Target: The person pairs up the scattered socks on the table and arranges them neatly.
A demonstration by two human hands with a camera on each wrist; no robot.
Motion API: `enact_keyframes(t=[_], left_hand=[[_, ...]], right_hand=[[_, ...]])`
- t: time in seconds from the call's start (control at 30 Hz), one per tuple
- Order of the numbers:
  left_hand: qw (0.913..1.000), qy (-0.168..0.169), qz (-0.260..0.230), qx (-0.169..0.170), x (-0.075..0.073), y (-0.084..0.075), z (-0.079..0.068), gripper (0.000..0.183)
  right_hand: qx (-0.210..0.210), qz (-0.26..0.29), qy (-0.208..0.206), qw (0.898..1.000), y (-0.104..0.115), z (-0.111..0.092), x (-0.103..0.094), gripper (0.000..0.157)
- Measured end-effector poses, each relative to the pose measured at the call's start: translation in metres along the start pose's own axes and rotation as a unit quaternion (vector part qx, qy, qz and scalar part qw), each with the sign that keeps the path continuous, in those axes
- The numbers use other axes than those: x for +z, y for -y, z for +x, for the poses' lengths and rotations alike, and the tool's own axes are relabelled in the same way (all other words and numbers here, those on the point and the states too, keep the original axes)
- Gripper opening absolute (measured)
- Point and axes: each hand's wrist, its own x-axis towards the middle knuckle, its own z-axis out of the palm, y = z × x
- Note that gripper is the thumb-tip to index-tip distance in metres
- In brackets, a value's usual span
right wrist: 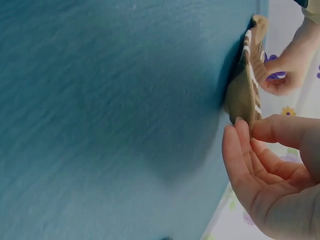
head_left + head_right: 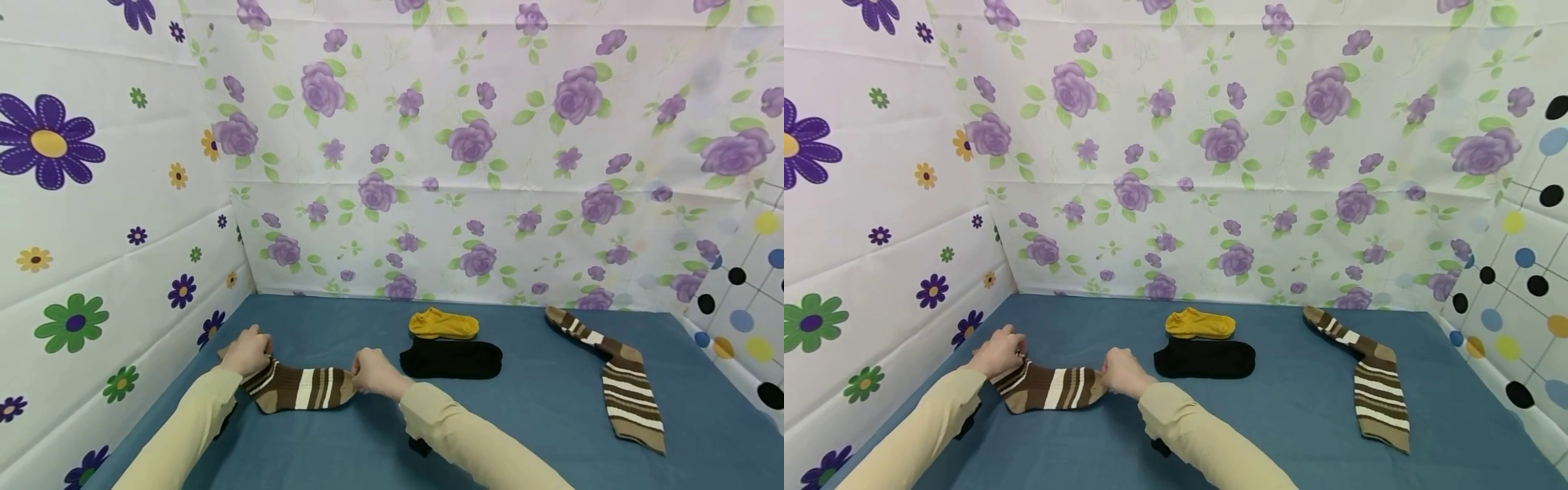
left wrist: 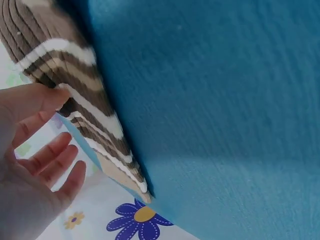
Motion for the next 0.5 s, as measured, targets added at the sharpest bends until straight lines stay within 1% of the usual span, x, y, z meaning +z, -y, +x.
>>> enact_keyframes(t=[0.13,0.23,0.33,0.4,0.5], left_hand=[[0.9995,0.002,-0.011,0.031,0.002,-0.001,0.001,0.011],[0.9992,0.01,-0.017,0.034,0.002,-0.002,0.004,0.011],[0.9993,0.019,-0.024,0.022,0.001,-0.002,0.006,0.008],[0.9992,0.025,-0.029,0.008,0.001,-0.001,0.006,0.008],[0.9991,0.022,-0.03,-0.019,0.0,0.002,0.005,0.013]], right_hand=[[0.016,0.004,0.018,1.0,-0.003,-0.006,-0.008,0.015],[0.02,0.009,0.022,1.0,-0.007,-0.008,-0.013,0.015],[0.019,0.013,0.018,1.0,-0.009,-0.009,-0.015,0.014],[0.02,0.013,0.018,1.0,-0.011,-0.008,-0.015,0.014],[0.02,0.012,0.018,1.0,-0.012,-0.008,-0.014,0.013]])
